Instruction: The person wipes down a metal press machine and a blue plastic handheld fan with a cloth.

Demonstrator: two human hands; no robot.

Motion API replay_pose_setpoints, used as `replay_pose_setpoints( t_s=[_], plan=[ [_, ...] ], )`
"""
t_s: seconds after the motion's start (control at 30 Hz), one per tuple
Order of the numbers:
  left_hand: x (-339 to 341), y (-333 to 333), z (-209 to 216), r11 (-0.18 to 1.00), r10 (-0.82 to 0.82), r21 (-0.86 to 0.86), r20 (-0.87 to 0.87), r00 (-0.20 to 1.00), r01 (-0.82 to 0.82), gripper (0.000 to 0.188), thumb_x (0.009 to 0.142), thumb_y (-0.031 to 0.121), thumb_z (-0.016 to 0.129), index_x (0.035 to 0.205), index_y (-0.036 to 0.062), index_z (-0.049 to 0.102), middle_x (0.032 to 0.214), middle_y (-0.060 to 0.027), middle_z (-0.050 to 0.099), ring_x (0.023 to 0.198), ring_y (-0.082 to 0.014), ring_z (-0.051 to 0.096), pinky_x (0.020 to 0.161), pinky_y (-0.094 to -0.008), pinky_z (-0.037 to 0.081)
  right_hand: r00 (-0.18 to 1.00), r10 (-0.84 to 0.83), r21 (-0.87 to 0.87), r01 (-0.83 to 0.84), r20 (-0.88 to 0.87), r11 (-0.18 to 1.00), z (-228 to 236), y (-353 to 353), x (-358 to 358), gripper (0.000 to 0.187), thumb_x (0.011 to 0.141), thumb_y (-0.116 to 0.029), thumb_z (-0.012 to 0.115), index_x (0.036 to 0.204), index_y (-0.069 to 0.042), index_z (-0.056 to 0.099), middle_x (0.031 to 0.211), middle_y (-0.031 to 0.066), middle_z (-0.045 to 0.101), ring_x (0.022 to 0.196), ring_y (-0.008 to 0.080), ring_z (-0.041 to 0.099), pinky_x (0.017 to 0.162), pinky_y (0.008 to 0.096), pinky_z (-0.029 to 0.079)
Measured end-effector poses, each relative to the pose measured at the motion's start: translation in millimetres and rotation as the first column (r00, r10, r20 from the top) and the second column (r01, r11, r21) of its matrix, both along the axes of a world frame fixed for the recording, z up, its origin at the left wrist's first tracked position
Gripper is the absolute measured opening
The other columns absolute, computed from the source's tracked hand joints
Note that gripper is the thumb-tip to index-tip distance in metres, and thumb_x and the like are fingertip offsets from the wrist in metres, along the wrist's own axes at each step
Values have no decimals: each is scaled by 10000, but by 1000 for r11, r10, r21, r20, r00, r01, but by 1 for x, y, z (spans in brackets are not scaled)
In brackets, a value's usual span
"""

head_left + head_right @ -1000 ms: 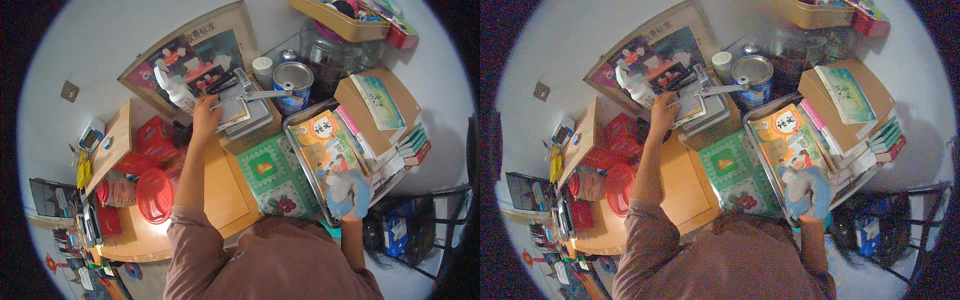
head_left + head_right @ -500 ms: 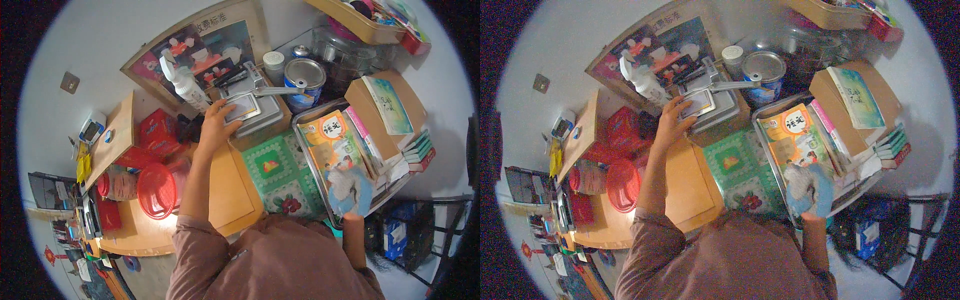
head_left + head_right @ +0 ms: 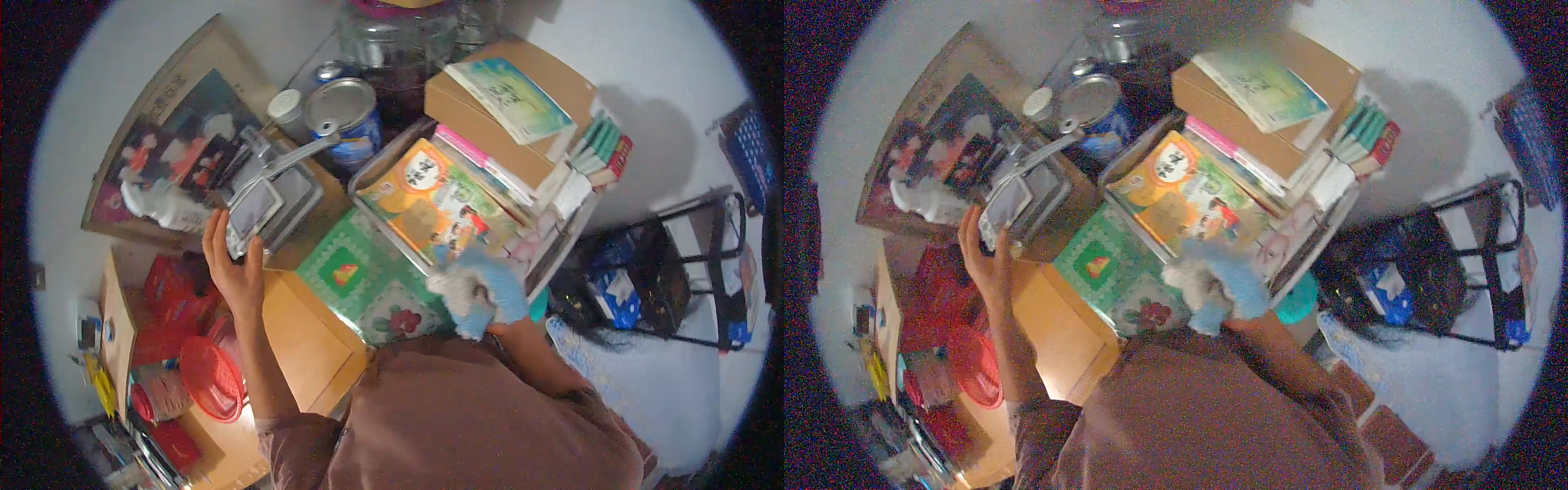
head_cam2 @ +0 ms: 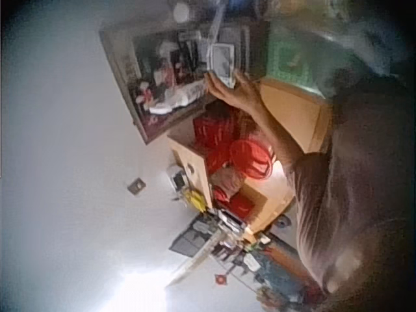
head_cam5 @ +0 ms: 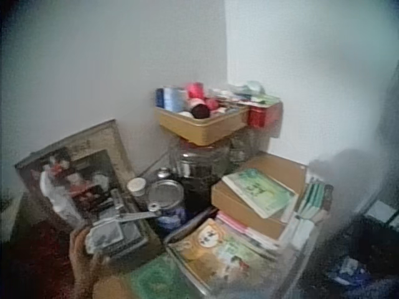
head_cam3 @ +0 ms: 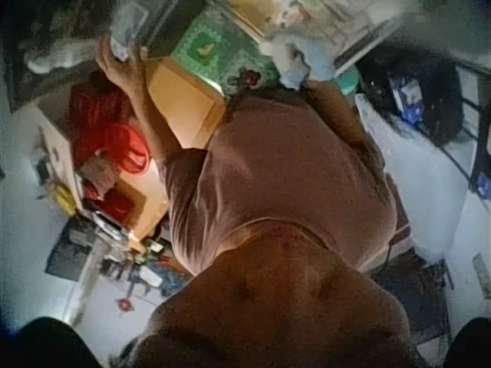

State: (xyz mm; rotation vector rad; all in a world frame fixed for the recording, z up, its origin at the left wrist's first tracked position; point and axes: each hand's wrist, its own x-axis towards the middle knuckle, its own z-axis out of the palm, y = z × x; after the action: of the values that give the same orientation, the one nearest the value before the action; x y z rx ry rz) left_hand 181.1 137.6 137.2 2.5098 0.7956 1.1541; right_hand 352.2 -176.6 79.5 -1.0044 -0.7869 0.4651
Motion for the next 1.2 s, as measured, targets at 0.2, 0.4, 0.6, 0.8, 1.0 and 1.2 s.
replay_pose_setpoints(
  t_s=[0.2,0.4,0.6,0.8,1.0,1.2],
  plan=[
    [48,-75,-18,930,-367,-46,-58,928,365,434,746,43,720,1166,47,615,1294,-156,529,1223,-334,491,1000,-434,410,949,-97,-393,216,301,894,-1,-25,-11,166,897,-160,588,936,-27,679,782,41,623,625,95,542,542,222,402],
    [80,-129,-38,768,-639,-197,-305,706,610,429,692,0,698,1114,48,633,1203,-137,569,1181,-354,511,963,-461,444,941,27,-493,-202,-338,847,6,-72,17,252,877,-199,566,995,-11,685,750,18,608,586,82,508,494,212,373],
    [108,-141,-55,669,-667,-79,-501,551,739,335,744,31,618,1076,72,644,1174,-121,595,1127,-331,542,957,-436,452,970,-193,95,208,-147,973,10,-117,64,224,876,-136,503,734,24,569,679,71,585,559,177,513,525,285,395],
    [143,-134,-57,596,-577,-78,-734,358,799,215,765,130,611,971,88,654,1071,-102,624,1020,-320,572,885,-429,483,868,-365,-14,383,-338,924,-32,-155,78,185,892,-155,498,851,17,553,789,77,583,671,186,523,618,295,408],
    [149,-145,-38,590,-539,-187,-816,210,786,209,811,243,636,940,80,651,1019,-126,614,965,-311,589,852,-416,487,823,-420,-23,446,-382,895,-47,-174,85,199,909,-175,493,968,9,537,898,83,581,784,195,533,711,304,421],
    [150,-187,-38,609,-669,-383,-719,191,695,309,804,261,670,1062,93,636,1064,-138,606,979,-331,591,820,-433,506,800,-438,-28,469,-410,883,-51,-185,91,256,925,-195,488,1085,2,521,1008,89,579,897,204,544,805,314,434]
  ],
)
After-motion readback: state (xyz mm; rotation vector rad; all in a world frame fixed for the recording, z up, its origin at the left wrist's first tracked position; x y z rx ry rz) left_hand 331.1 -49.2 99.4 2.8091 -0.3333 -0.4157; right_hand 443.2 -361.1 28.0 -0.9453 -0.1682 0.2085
